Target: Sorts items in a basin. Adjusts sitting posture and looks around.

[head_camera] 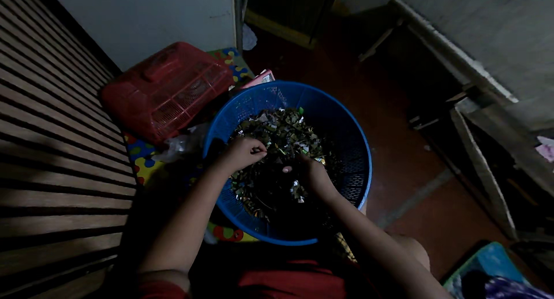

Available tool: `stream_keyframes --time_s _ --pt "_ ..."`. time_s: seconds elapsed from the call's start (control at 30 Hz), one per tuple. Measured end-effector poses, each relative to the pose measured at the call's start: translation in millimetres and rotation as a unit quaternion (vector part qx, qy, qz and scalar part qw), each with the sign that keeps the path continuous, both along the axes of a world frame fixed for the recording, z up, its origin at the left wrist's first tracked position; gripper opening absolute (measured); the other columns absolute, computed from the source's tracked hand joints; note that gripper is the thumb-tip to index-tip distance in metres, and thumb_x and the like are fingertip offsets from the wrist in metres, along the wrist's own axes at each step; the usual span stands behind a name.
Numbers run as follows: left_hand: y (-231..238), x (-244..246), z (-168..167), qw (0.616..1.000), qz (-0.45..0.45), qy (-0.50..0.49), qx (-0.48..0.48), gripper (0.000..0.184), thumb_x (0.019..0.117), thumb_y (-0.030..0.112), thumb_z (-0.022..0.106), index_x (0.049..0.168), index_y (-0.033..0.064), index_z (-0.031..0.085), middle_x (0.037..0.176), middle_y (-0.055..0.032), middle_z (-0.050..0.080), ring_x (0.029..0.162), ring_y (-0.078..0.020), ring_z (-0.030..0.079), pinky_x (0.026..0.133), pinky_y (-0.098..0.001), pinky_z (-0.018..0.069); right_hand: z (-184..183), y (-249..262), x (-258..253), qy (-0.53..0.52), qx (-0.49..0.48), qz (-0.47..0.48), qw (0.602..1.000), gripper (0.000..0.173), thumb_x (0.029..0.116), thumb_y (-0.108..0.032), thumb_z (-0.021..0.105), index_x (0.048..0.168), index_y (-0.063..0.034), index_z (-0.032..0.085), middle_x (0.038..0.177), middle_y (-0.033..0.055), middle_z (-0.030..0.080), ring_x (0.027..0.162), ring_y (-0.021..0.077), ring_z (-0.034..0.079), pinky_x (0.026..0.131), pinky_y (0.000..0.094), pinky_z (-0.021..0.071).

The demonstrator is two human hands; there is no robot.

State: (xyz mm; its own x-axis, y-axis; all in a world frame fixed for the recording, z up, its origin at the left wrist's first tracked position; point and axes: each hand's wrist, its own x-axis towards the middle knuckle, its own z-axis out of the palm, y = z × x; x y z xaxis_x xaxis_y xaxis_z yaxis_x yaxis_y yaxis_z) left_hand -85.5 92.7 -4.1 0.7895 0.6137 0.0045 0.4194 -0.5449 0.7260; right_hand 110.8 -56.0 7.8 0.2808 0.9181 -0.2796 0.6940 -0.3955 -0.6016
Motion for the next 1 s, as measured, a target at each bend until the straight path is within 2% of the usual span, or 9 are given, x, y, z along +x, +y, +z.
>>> stream_keyframes --time_s 0.17,0.2,0.23,0.37,0.43,0.63,0.77,0.9,1.0 --pt "-0.4 -0.4 -0.3 1.0 0.007 0.0 -0.001 0.014 0.0977 0.016 0.071 0.105 0.0053 0.076 0.1 -0.0092 0.075 0.093 -0.0182 0.072 0.089 -0.0409 0.0592 -4.2 -1.7 -3.5 -0.002 -0.04 0.05 0.998 0.075 0.0848 -0.066 0.071 0.129 -0.0063 0.061 0.107 0.0174 0.068 0.103 0.0345 0.065 0.092 0.0571 0.0519" --pt "-0.9 -0.2 -0.6 1.0 0.006 -0.004 -0.001 0.014 0.0975 0.016 0.072 0.104 0.0053 0.076 0.1 -0.0091 0.075 0.092 -0.0179 0.072 0.089 -0.0404 0.0592 -3.8 -0.9 -5.7 -0.01 -0.044 0.06 0.997 0.079 0.0847 -0.067 0.071 0.135 -0.0066 0.06 0.114 0.019 0.068 0.111 0.0363 0.064 0.098 0.0581 0.0495" --pt "-1.4 0.0 -0.9 1.0 0.003 -0.006 -0.001 0.013 0.0974 0.017 0.072 0.103 0.0055 0.076 0.099 -0.0089 0.075 0.091 -0.0175 0.072 0.088 -0.04 0.0593 -3.6 0.2 -7.5 -0.019 -0.042 0.068 0.997 0.081 0.0853 -0.068 0.069 0.137 -0.0066 0.059 0.116 0.0193 0.068 0.113 0.0367 0.063 0.1 0.0582 0.0486" --pt "-1.3 -0.2 -1.8 1.0 -0.006 -0.018 -0.001 0.012 0.097 0.016 0.072 0.102 0.0052 0.076 0.097 -0.0082 0.074 0.089 -0.0159 0.072 0.086 -0.0377 0.0603 -2.9 5.6 -10.7 -0.034 -0.004 0.075 0.997 0.06 0.0907 -0.062 0.067 0.113 -0.0054 0.065 0.092 0.014 0.067 0.09 0.031 0.066 0.083 0.0541 0.053" --pt "-1.6 -0.2 -1.0 1.0 -0.008 -0.021 -0.003 0.012 0.0969 0.014 0.072 0.102 0.0038 0.075 0.097 -0.0092 0.074 0.089 -0.0172 0.072 0.086 -0.0382 0.0601 0.2 5.5 -10.9 -0.02 -0.003 0.067 0.998 0.051 0.0936 -0.053 0.068 0.109 -0.005 0.066 0.088 0.013 0.066 0.085 0.0295 0.066 0.078 0.0534 0.0533" --pt "-1.2 0.3 -1.5 1.0 -0.01 -0.023 0.007 0.012 0.0976 0.015 0.071 0.101 0.0051 0.076 0.095 -0.0081 0.074 0.087 -0.0165 0.072 0.085 -0.0386 0.0599 -4.0 -2.8 -7.9 -0.016 -0.004 0.051 0.999 0.045 0.0942 -0.046 0.07 0.111 -0.0045 0.067 0.092 0.0149 0.068 0.088 0.0314 0.067 0.08 0.0556 0.0536" --pt "-1.3 1.4 -1.5 1.0 -0.011 -0.019 0.004 0.012 0.0972 0.015 0.071 0.101 0.0044 0.076 0.095 -0.0089 0.074 0.088 -0.0176 0.072 0.085 -0.0391 0.06 -1.0 -4.6 -5.5 0.003 0.003 0.029 1.0 0.046 0.0955 -0.046 0.069 0.113 -0.0036 0.067 0.09 0.0139 0.068 0.084 0.0292 0.067 0.08 0.0532 0.054" --pt "-0.7 1.2 -1.9 1.0 -0.005 -0.019 -0.007 0.012 0.0976 0.016 0.071 0.102 0.005 0.076 0.096 -0.0081 0.074 0.087 -0.0158 0.072 0.085 -0.0378 0.0602 -3.5 -4.0 -2.5 0.003 -0.01 0.042 0.999 0.06 0.0896 -0.058 0.07 0.119 -0.0058 0.066 0.095 0.015 0.068 0.091 0.0314 0.067 0.083 0.0557 0.0539" --pt "-0.6 1.6 -3.0 1.0 -0.008 -0.021 -0.002 0.012 0.0977 0.016 0.071 0.102 0.0057 0.076 0.096 -0.0078 0.074 0.087 -0.0155 0.072 0.085 -0.0381 0.0602 -7.0 -3.6 -7.0 -0.013 -0.028 0.068 0.997 0.076 0.084 -0.066 0.072 0.13 -0.0064 0.063 0.11 0.0185 0.069 0.106 0.0361 0.065 0.095 0.0584 0.0506"
